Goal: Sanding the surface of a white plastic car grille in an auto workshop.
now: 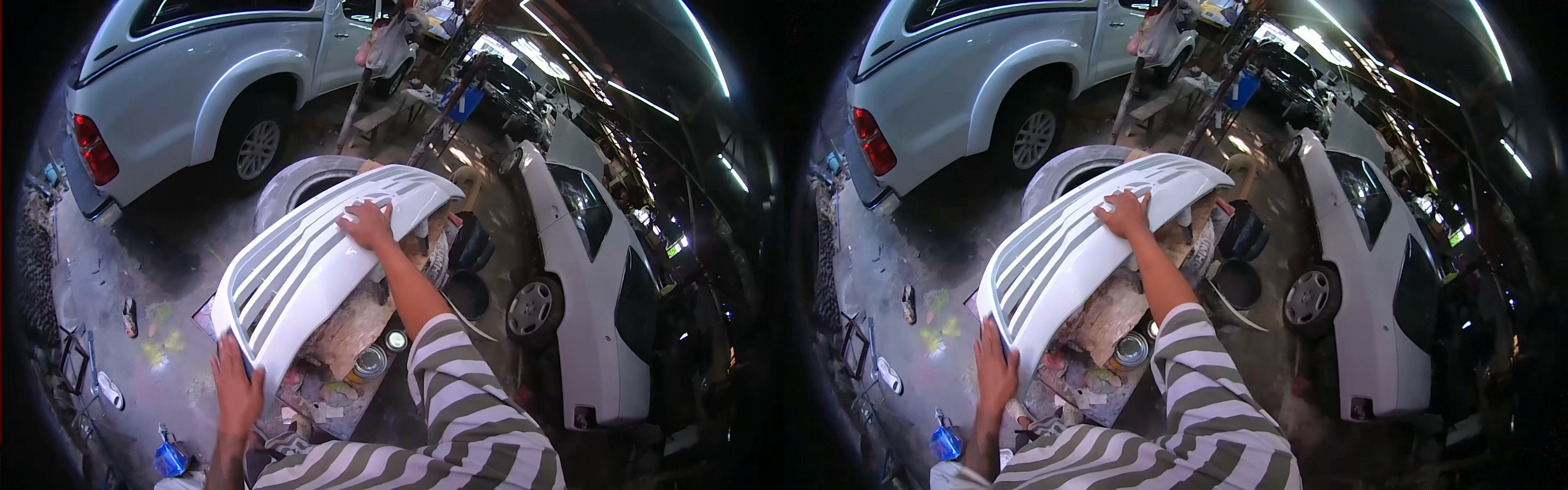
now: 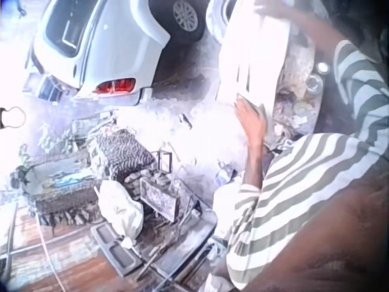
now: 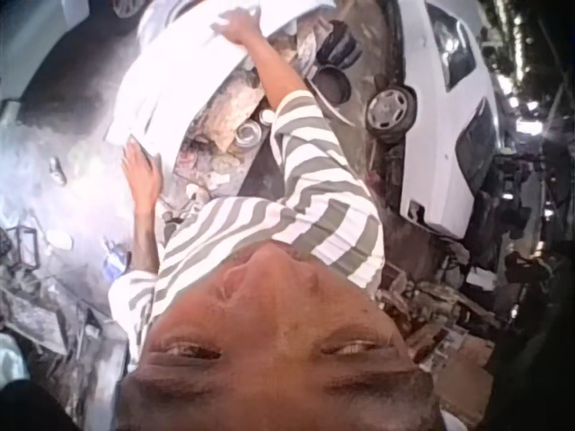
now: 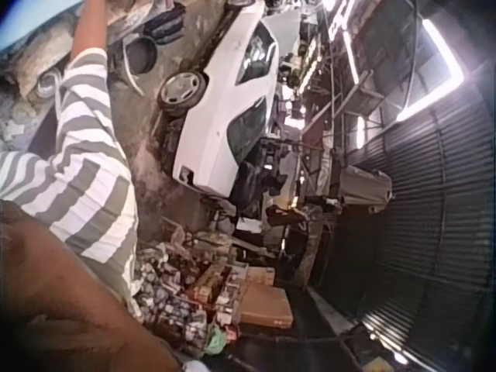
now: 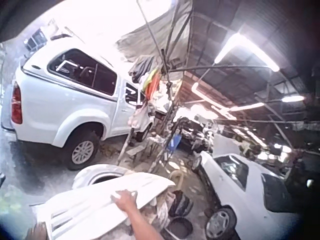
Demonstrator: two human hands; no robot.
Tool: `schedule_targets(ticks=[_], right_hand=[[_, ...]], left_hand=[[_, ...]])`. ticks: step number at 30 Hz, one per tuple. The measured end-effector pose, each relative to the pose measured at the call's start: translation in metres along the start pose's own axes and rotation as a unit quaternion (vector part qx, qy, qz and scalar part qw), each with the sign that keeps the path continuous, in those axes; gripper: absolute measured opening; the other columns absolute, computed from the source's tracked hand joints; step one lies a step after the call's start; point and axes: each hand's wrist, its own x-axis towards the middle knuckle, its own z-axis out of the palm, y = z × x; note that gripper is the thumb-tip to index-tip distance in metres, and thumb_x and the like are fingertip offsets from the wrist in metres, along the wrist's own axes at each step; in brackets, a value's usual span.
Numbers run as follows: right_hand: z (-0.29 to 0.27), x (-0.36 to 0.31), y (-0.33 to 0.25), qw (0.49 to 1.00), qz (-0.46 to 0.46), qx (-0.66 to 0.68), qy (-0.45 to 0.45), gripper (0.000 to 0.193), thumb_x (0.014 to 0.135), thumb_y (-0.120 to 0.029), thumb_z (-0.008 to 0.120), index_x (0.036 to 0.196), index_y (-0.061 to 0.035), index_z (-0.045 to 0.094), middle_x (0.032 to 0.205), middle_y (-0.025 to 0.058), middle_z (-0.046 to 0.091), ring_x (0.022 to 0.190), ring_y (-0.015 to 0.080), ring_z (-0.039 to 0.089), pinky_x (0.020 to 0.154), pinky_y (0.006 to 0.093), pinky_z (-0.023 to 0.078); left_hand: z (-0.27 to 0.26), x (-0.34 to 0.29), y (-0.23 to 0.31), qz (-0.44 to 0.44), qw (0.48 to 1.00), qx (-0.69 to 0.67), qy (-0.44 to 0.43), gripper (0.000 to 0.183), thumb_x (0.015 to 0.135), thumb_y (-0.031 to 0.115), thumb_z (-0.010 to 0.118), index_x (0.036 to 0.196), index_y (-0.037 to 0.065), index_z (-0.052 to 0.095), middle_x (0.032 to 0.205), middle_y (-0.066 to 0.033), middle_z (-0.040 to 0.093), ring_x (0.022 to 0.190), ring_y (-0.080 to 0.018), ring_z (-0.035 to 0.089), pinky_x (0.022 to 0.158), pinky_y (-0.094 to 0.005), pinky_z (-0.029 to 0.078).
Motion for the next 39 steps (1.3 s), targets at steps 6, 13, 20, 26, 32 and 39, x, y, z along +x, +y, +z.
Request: schedule_targets(ticks=[6, 13, 20, 26, 32, 39], right_hand=[[0.038, 0.021, 0.013, 0.997, -0.033, -0.071, -0.013, 0.066, 0.088, -0.065, 0.057, 0.133, -0.0176, 0.066, 0.143, 0.0116, 0.057, 0.142, 0.0326, 0.04, 0.116, 0.072, 0.004], [0.034, 0.031, 0.051, 0.997, -0.039, -0.063, 0.008, 0.059, 0.09, -0.063, 0.057, 0.129, -0.02, 0.068, 0.14, 0.0091, 0.06, 0.14, 0.0304, 0.045, 0.115, 0.07, 0.006], [0.022, 0.027, 0.026, 0.998, -0.045, -0.049, -0.008, 0.06, 0.09, -0.064, 0.057, 0.128, -0.0203, 0.069, 0.141, 0.0124, 0.059, 0.139, 0.0322, 0.046, 0.115, 0.0691, 0.006], [0.018, 0.025, 0.033, 0.998, -0.037, -0.051, -0.006, 0.059, 0.09, -0.064, 0.057, 0.128, -0.0212, 0.069, 0.141, 0.0137, 0.059, 0.139, 0.0334, 0.046, 0.116, 0.0684, 0.004], [0.016, 0.025, 0.028, 0.998, -0.041, -0.042, -0.01, 0.059, 0.09, -0.064, 0.057, 0.128, -0.0207, 0.07, 0.14, 0.014, 0.059, 0.137, 0.0332, 0.048, 0.116, 0.068, 0.005], [0.018, 0.026, 0.025, 0.998, -0.038, -0.049, -0.012, 0.06, 0.09, -0.063, 0.057, 0.13, -0.0206, 0.068, 0.14, 0.0137, 0.059, 0.138, 0.0327, 0.047, 0.115, 0.0686, 0.005]], left_hand=[[0.002, -0.041, -0.003, 0.02, 0.999, 0.038, 0.003, 0.086, 0.095, 0.039, 0.058, 0.157, -0.004, 0.017, 0.164, -0.0257, 0.017, 0.153, -0.0406, 0.017, 0.12, -0.0612, 0.007], [0.009, -0.061, 0.011, 0.048, 0.999, 0.014, 0.023, 0.084, 0.098, 0.044, 0.053, 0.158, -0.003, 0.017, 0.164, -0.026, 0.018, 0.153, -0.0387, 0.017, 0.121, -0.0618, 0.007], [0.0, -0.057, 0.003, 0.037, 0.999, 0.03, 0.007, 0.096, 0.096, 0.064, 0.048, 0.159, -0.002, 0.016, 0.165, -0.0247, 0.016, 0.154, -0.0401, 0.015, 0.119, -0.0634, 0.007], [-0.003, -0.08, 0.006, 0.06, 0.996, 0.049, -0.046, 0.094, 0.097, 0.064, 0.044, 0.158, -0.002, 0.018, 0.165, -0.0243, 0.017, 0.154, -0.0387, 0.014, 0.118, -0.0662, 0.005], [0.003, -0.081, 0.009, 0.054, 0.995, 0.075, -0.027, 0.095, 0.097, 0.065, 0.044, 0.158, -0.002, 0.018, 0.165, -0.0231, 0.017, 0.154, -0.0377, 0.014, 0.119, -0.0659, 0.005], [0.001, -0.046, 0.023, 0.057, 0.996, 0.065, -0.01, 0.095, 0.096, 0.064, 0.046, 0.158, -0.003, 0.019, 0.165, -0.0229, 0.018, 0.154, -0.0372, 0.015, 0.12, -0.0632, 0.007]])
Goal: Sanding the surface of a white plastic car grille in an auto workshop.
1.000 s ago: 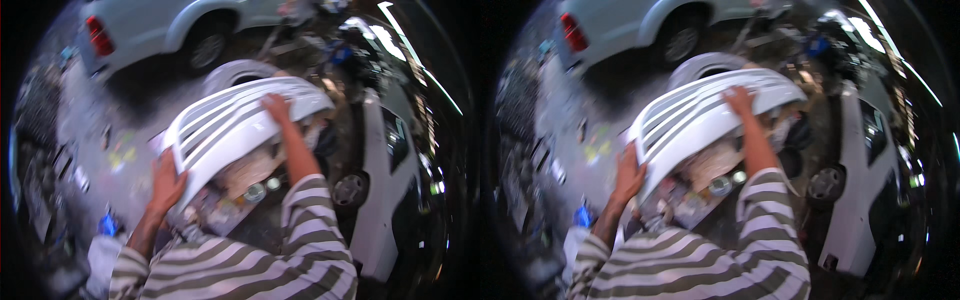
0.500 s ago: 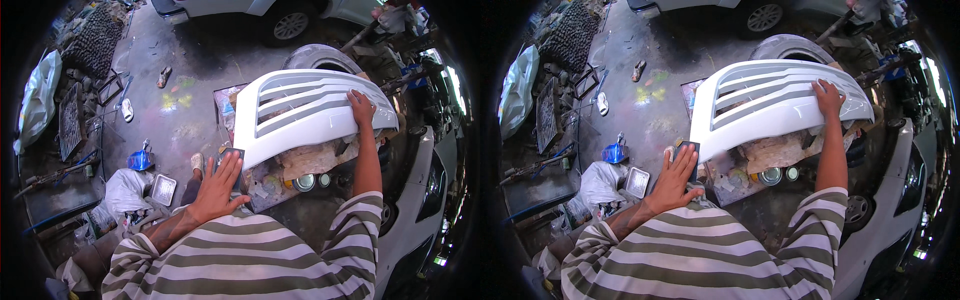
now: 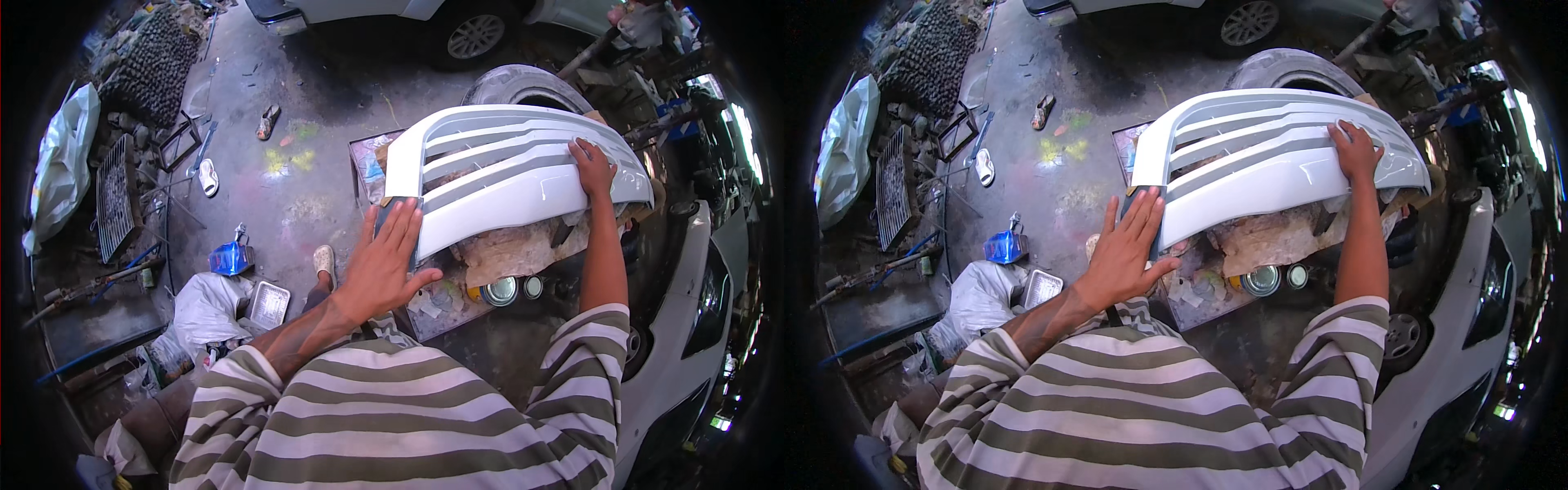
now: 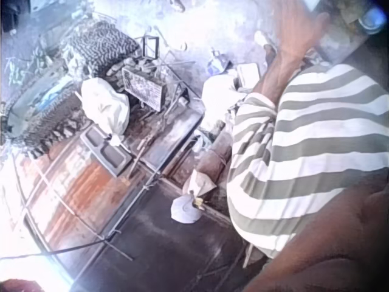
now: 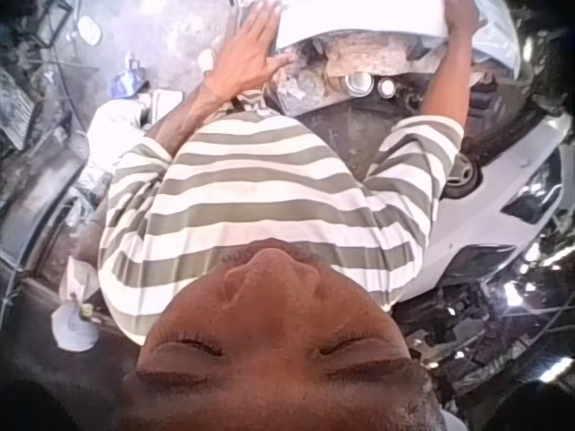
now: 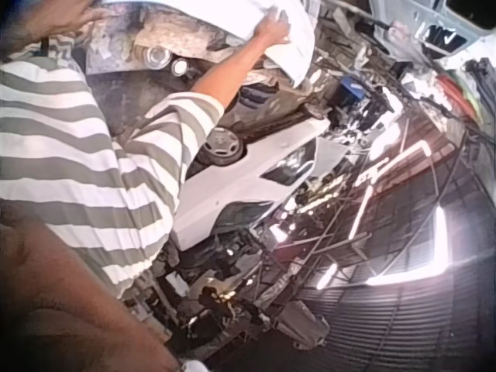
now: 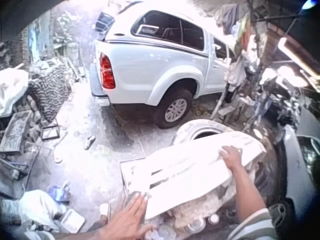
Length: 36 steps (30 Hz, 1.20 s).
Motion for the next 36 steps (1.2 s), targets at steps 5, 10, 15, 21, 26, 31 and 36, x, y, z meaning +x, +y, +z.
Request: schedule_targets(ticks=[5, 10, 15, 21, 26, 31, 36], right_hand=[[0.001, -0.004, 0.008, 1.0, -0.003, -0.003, 0.002, 0.061, 0.089, -0.064, 0.057, 0.13, -0.0205, 0.068, 0.141, 0.0138, 0.059, 0.138, 0.0328, 0.047, 0.115, 0.0692, 0.006], [-0.001, 0.001, 0.002, 1.0, -0.002, 0.003, -0.002, 0.061, 0.088, -0.064, 0.058, 0.129, -0.0204, 0.069, 0.141, 0.0142, 0.059, 0.138, 0.0335, 0.047, 0.115, 0.0692, 0.005], [0.003, -0.001, 0.01, 1.0, 0.002, -0.002, 0.01, 0.061, 0.088, -0.064, 0.058, 0.129, -0.0205, 0.069, 0.14, 0.0136, 0.06, 0.139, 0.0329, 0.046, 0.115, 0.0694, 0.005], [0.001, -0.001, 0.003, 1.0, 0.001, 0.015, -0.002, 0.06, 0.088, -0.064, 0.059, 0.129, -0.0207, 0.069, 0.14, 0.0136, 0.06, 0.138, 0.0327, 0.047, 0.115, 0.0693, 0.004], [0.004, -0.003, 0.009, 1.0, -0.004, 0.0, 0.009, 0.059, 0.089, -0.063, 0.059, 0.129, -0.0208, 0.069, 0.14, 0.0132, 0.06, 0.137, 0.0333, 0.049, 0.115, 0.0692, 0.005], [0.003, -0.002, 0.006, 1.0, 0.001, 0.005, -0.002, 0.06, 0.089, -0.063, 0.058, 0.129, -0.0209, 0.069, 0.14, 0.0135, 0.059, 0.137, 0.0338, 0.048, 0.115, 0.069, 0.006], [0.006, 0.0, 0.012, 1.0, -0.01, 0.0, 0.017, 0.059, 0.089, -0.064, 0.058, 0.129, -0.0219, 0.069, 0.14, 0.0135, 0.059, 0.138, 0.0336, 0.048, 0.115, 0.0696, 0.005]], left_hand=[[-0.002, -0.052, 0.002, 0.005, 0.998, 0.01, -0.055, 0.093, 0.096, 0.061, 0.05, 0.157, -0.003, 0.02, 0.165, -0.0224, 0.018, 0.154, -0.0365, 0.016, 0.12, -0.0629, 0.01], [-0.006, -0.019, -0.01, 0.027, 0.999, 0.007, -0.027, 0.092, 0.096, 0.06, 0.05, 0.158, -0.001, 0.019, 0.166, -0.0198, 0.018, 0.154, -0.0352, 0.016, 0.121, -0.0609, 0.01], [0.003, -0.052, -0.013, 0.053, 0.997, -0.013, -0.053, 0.092, 0.096, 0.061, 0.049, 0.158, -0.001, 0.019, 0.165, -0.0207, 0.021, 0.154, -0.036, 0.018, 0.121, -0.0595, 0.009], [-0.005, -0.008, -0.018, 0.027, 0.998, -0.061, 0.003, 0.096, 0.094, 0.063, 0.051, 0.158, -0.001, 0.021, 0.164, -0.0235, 0.02, 0.153, -0.0364, 0.019, 0.121, -0.0596, 0.007], [0.001, -0.06, -0.015, 0.032, 0.996, -0.057, -0.059, 0.094, 0.096, 0.062, 0.049, 0.159, 0.0, 0.018, 0.164, -0.0233, 0.021, 0.153, -0.0373, 0.019, 0.122, -0.0592, 0.007], [-0.006, -0.031, -0.021, 0.009, 0.999, -0.035, -0.031, 0.095, 0.095, 0.061, 0.05, 0.159, 0.0, 0.017, 0.165, -0.0224, 0.018, 0.154, -0.0375, 0.017, 0.121, -0.0609, 0.007], [-0.003, -0.064, -0.013, 0.01, 0.996, 0.004, -0.092, 0.096, 0.095, 0.063, 0.049, 0.159, -0.001, 0.017, 0.166, -0.0219, 0.016, 0.154, -0.0362, 0.014, 0.121, -0.0623, 0.005]])
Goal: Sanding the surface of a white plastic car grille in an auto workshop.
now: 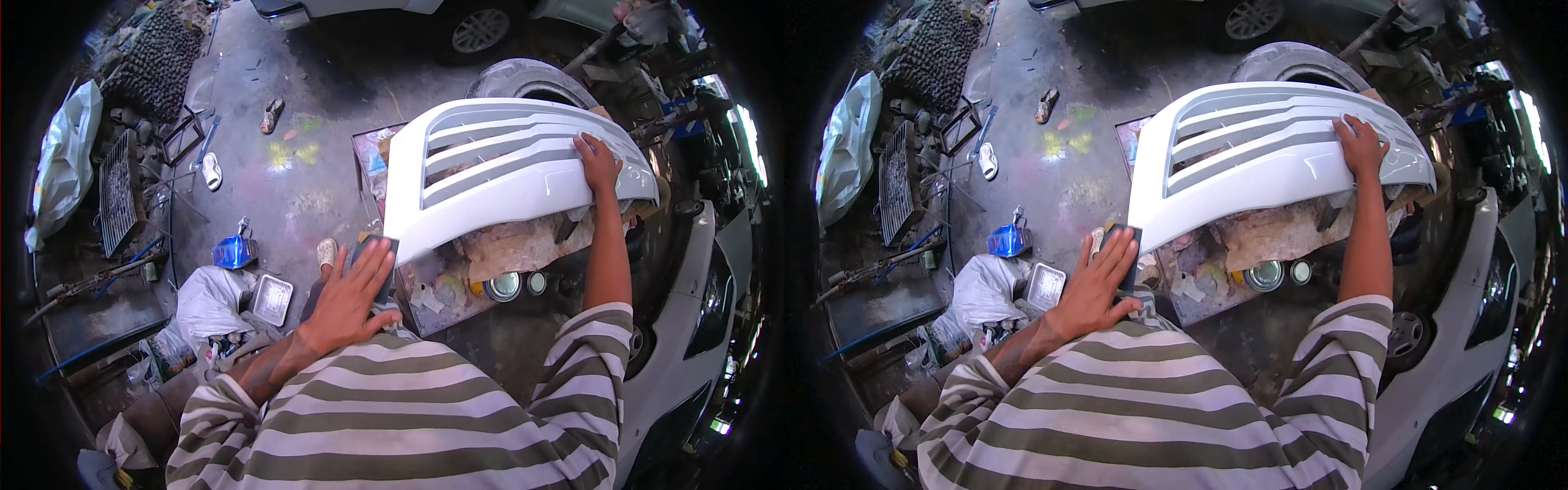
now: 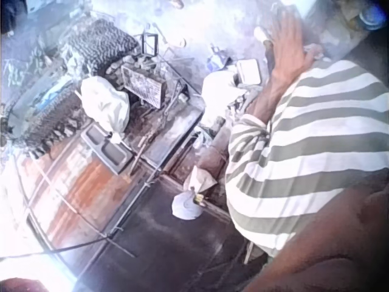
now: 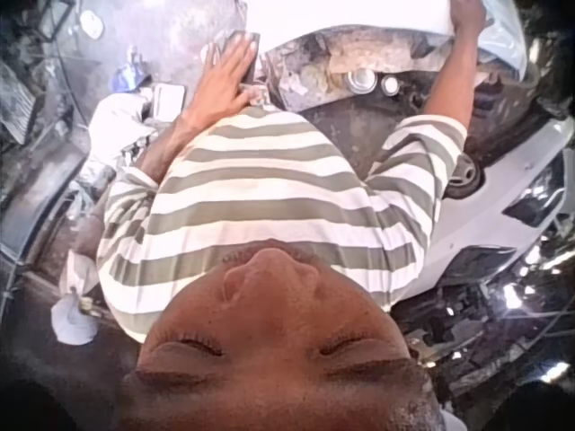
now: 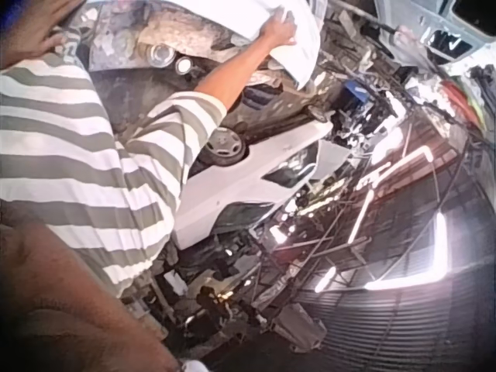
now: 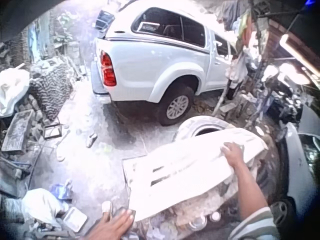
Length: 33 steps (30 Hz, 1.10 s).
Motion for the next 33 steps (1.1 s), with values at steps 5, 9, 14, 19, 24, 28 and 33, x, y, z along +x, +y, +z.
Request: schedule_targets(ticks=[5, 9, 14, 19, 24, 28, 33], right_hand=[[-0.002, 0.004, -0.003, 1.0, -0.002, -0.005, -0.007, 0.06, 0.089, -0.066, 0.057, 0.129, -0.0222, 0.069, 0.14, 0.0132, 0.06, 0.138, 0.0329, 0.048, 0.114, 0.0701, 0.005], [-0.001, 0.001, 0.002, 1.0, 0.001, -0.006, 0.0, 0.061, 0.089, -0.066, 0.056, 0.129, -0.0216, 0.069, 0.14, 0.0132, 0.06, 0.137, 0.0335, 0.048, 0.114, 0.0701, 0.005], [-0.001, 0.008, -0.003, 1.0, -0.006, 0.001, -0.009, 0.061, 0.089, -0.066, 0.056, 0.129, -0.0212, 0.069, 0.138, 0.0134, 0.061, 0.136, 0.0345, 0.05, 0.114, 0.0709, 0.006], [-0.004, 0.004, -0.001, 1.0, 0.013, -0.005, -0.012, 0.062, 0.089, -0.066, 0.056, 0.129, -0.0215, 0.069, 0.138, 0.0136, 0.061, 0.135, 0.0347, 0.05, 0.114, 0.0714, 0.006], [-0.004, 0.005, -0.003, 1.0, 0.008, -0.01, -0.024, 0.063, 0.088, -0.067, 0.055, 0.13, -0.0218, 0.068, 0.14, 0.0131, 0.06, 0.135, 0.0342, 0.051, 0.114, 0.0716, 0.006], [-0.001, 0.005, 0.001, 1.0, 0.007, -0.02, -0.007, 0.063, 0.088, -0.067, 0.055, 0.13, -0.0227, 0.068, 0.141, 0.0121, 0.06, 0.135, 0.0334, 0.051, 0.114, 0.0716, 0.007], [-0.001, 0.006, -0.004, 1.0, 0.004, -0.026, -0.01, 0.062, 0.088, -0.067, 0.055, 0.13, -0.0234, 0.068, 0.139, 0.0123, 0.061, 0.133, 0.0328, 0.052, 0.114, 0.0709, 0.008]], left_hand=[[-0.007, 0.03, 0.001, -0.009, 0.998, 0.001, 0.061, 0.092, 0.096, 0.063, 0.046, 0.158, 0.0, 0.021, 0.166, -0.019, 0.016, 0.155, -0.0343, 0.014, 0.12, -0.0643, 0.003], [0.009, -0.008, 0.001, 0.004, 0.997, 0.08, 0.014, 0.092, 0.094, 0.064, 0.049, 0.157, 0.0, 0.026, 0.166, -0.0158, 0.021, 0.154, -0.0306, 0.018, 0.12, -0.0629, 0.012], [-0.006, 0.031, 0.005, 0.038, 0.997, 0.05, 0.039, 0.087, 0.097, 0.059, 0.049, 0.157, 0.001, 0.025, 0.166, -0.0144, 0.02, 0.155, -0.03, 0.016, 0.12, -0.0631, 0.008], [0.007, -0.011, -0.014, 0.07, 0.994, 0.083, -0.031, 0.086, 0.097, 0.061, 0.046, 0.157, 0.002, 0.028, 0.167, -0.0127, 0.019, 0.155, -0.0278, 0.016, 0.121, -0.0599, 0.008], [0.001, 0.026, 0.004, 0.085, 0.991, 0.102, -0.001, 0.085, 0.098, 0.063, 0.042, 0.157, 0.004, 0.028, 0.167, -0.0108, 0.02, 0.156, -0.0263, 0.014, 0.123, -0.0564, 0.007], [0.007, -0.01, -0.011, 0.088, 0.99, 0.104, -0.041, 0.081, 0.099, 0.059, 0.042, 0.155, 0.001, 0.033, 0.166, -0.0108, 0.023, 0.155, -0.0257, 0.015, 0.124, -0.0515, 0.008], [-0.012, 0.03, 0.003, 0.088, 0.991, 0.099, 0.004, 0.084, 0.099, 0.059, 0.042, 0.157, 0.0, 0.027, 0.167, -0.0132, 0.02, 0.155, -0.0279, 0.014, 0.123, -0.0555, 0.009]])
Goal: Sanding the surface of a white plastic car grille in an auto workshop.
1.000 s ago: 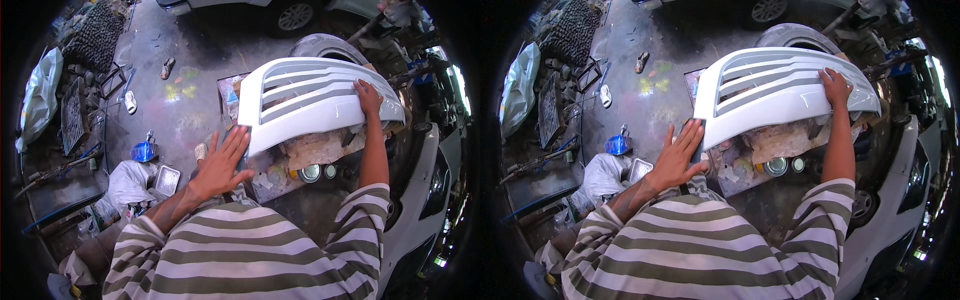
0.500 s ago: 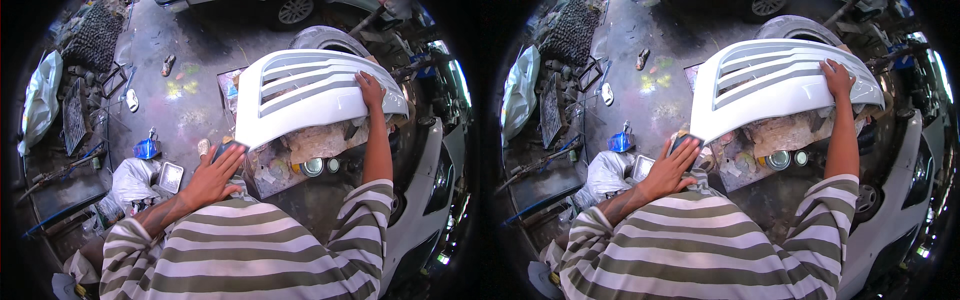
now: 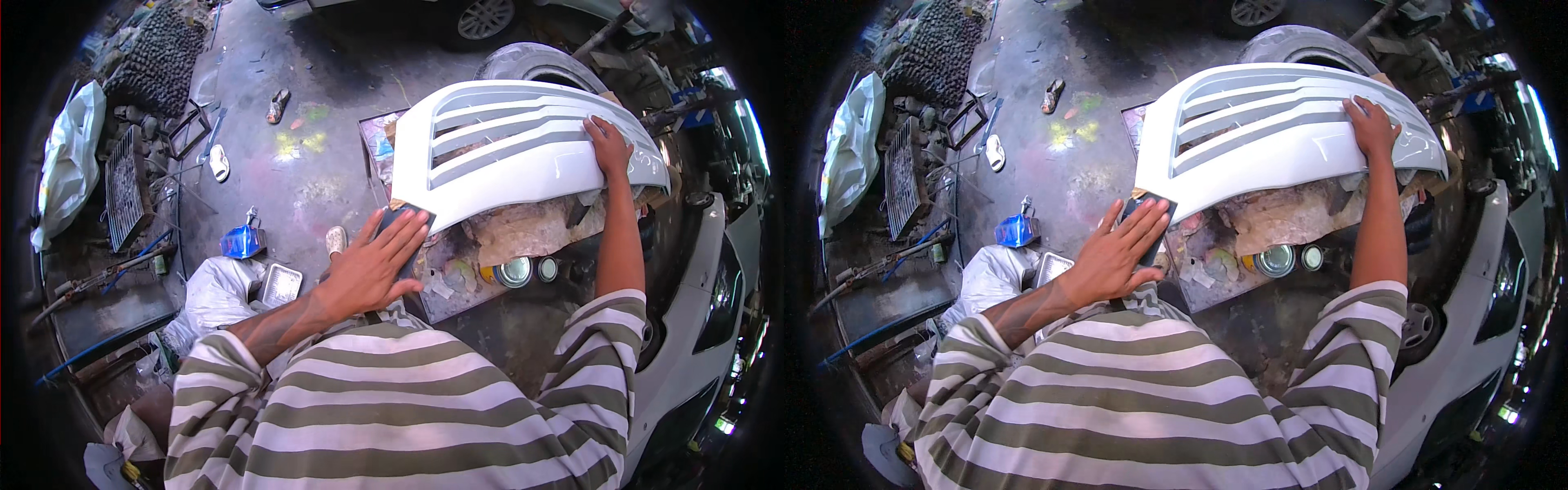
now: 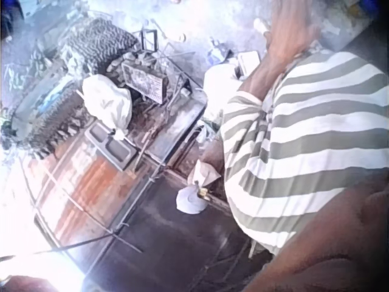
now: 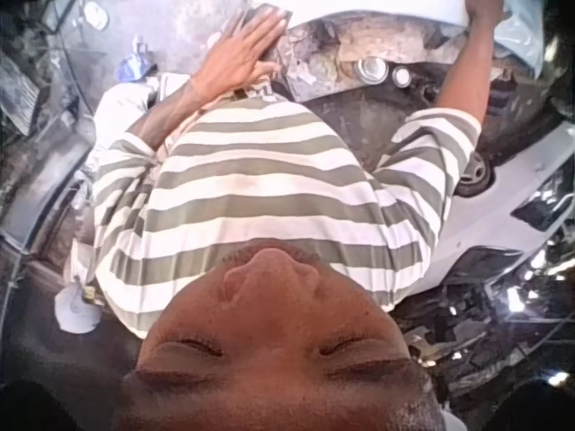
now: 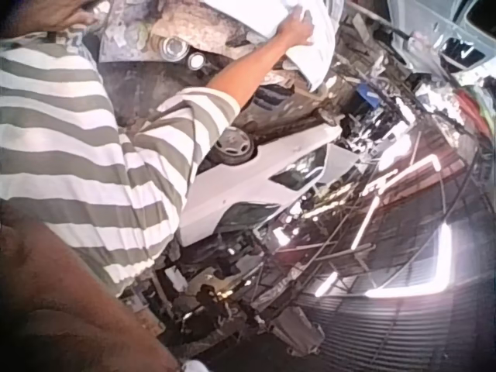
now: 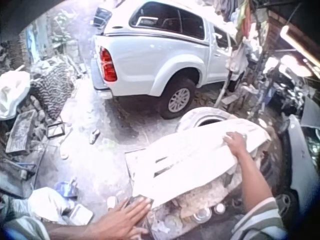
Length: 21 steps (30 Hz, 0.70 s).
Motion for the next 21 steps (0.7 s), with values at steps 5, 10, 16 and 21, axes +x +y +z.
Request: schedule_targets(ticks=[5, 10, 16, 21], right_hand=[[-0.002, -0.007, 0.003, 1.0, 0.002, 0.017, 0.012, 0.061, 0.088, -0.066, 0.057, 0.129, -0.0223, 0.069, 0.138, 0.013, 0.062, 0.132, 0.0326, 0.053, 0.115, 0.0697, 0.007], [0.0, -0.003, -0.003, 1.0, 0.003, 0.029, -0.004, 0.062, 0.088, -0.066, 0.057, 0.129, -0.0213, 0.069, 0.137, 0.0127, 0.062, 0.133, 0.0324, 0.053, 0.115, 0.0697, 0.007], [-0.001, -0.003, 0.003, 1.0, 0.007, 0.018, 0.012, 0.062, 0.088, -0.066, 0.057, 0.129, -0.0214, 0.069, 0.137, 0.0126, 0.062, 0.135, 0.0325, 0.051, 0.115, 0.0697, 0.006], [-0.003, -0.002, -0.002, 1.0, 0.006, 0.029, -0.004, 0.062, 0.088, -0.066, 0.058, 0.13, -0.0215, 0.069, 0.138, 0.0131, 0.061, 0.137, 0.0326, 0.049, 0.115, 0.0699, 0.005]], left_hand=[[0.025, -0.026, 0.006, -0.027, 0.999, -0.034, 0.0, 0.094, 0.096, 0.064, 0.046, 0.157, -0.003, 0.022, 0.165, -0.0214, 0.018, 0.154, -0.0354, 0.014, 0.122, -0.058, 0.01], [0.008, 0.017, 0.007, -0.098, 0.986, -0.115, 0.072, 0.099, 0.094, 0.064, 0.05, 0.158, -0.003, 0.014, 0.165, -0.0244, 0.015, 0.154, -0.0398, 0.013, 0.121, -0.0592, 0.009], [0.014, 0.003, 0.011, -0.101, 0.989, -0.091, 0.062, 0.097, 0.097, 0.066, 0.045, 0.155, -0.008, 0.022, 0.163, -0.0271, 0.019, 0.153, -0.0397, 0.016, 0.122, -0.0581, 0.009], [0.011, 0.033, -0.002, -0.138, 0.977, -0.111, 0.122, 0.099, 0.096, 0.066, 0.046, 0.155, -0.01, 0.02, 0.162, -0.0288, 0.019, 0.153, -0.0409, 0.016, 0.121, -0.0593, 0.007]])
